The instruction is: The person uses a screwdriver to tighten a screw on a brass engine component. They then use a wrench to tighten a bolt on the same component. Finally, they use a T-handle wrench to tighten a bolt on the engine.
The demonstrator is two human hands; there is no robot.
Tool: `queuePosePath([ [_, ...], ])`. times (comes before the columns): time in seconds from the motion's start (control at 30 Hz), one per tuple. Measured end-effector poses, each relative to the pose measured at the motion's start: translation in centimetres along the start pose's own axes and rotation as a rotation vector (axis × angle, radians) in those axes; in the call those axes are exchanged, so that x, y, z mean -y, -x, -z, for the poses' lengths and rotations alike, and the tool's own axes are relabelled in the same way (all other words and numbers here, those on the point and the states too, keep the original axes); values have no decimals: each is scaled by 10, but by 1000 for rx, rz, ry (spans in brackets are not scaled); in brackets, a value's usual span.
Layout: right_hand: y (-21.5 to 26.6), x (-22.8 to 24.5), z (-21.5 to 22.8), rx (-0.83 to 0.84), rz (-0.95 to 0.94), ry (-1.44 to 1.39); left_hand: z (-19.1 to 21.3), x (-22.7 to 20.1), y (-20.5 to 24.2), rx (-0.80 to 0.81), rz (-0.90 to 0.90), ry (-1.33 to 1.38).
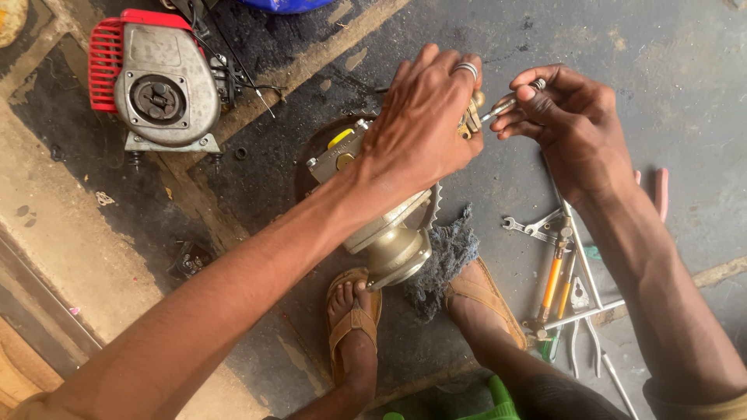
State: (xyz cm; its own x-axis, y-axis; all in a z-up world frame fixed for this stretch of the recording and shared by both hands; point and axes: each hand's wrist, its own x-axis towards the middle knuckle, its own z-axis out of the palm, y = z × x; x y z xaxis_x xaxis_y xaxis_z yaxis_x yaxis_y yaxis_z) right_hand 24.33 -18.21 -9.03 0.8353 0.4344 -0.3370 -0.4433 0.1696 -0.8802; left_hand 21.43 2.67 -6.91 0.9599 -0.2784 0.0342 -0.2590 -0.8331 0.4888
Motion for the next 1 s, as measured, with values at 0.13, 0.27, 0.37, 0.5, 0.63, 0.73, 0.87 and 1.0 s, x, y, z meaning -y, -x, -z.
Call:
queuePosePath([
  [0.13,3,-8,3,13,52,-11,-6,3,3,2,-76,-3],
  [0.27,-2,-13,3,37,21,-41,-5,1,6,40,-81,-10],
  [0.37,-1,-15,1,53,12,-67,-7,1,8,48,-67,11],
  [0.5,0,-22,-7,100,43,-11,-7,2,5,-11,-89,-14],
  [0.63,-1,-21,-6,113,14,-20,11,-3,2,119,-9,-38],
  [0.73,4,-21,-2,88,0,18,29,2,3,203,-43,-18],
  [0.87,7,-19,-1,118,44,26,67,17,9,415,165,133],
  [1.0,4,-20,-1,102,68,41,91,30,12,606,429,204],
])
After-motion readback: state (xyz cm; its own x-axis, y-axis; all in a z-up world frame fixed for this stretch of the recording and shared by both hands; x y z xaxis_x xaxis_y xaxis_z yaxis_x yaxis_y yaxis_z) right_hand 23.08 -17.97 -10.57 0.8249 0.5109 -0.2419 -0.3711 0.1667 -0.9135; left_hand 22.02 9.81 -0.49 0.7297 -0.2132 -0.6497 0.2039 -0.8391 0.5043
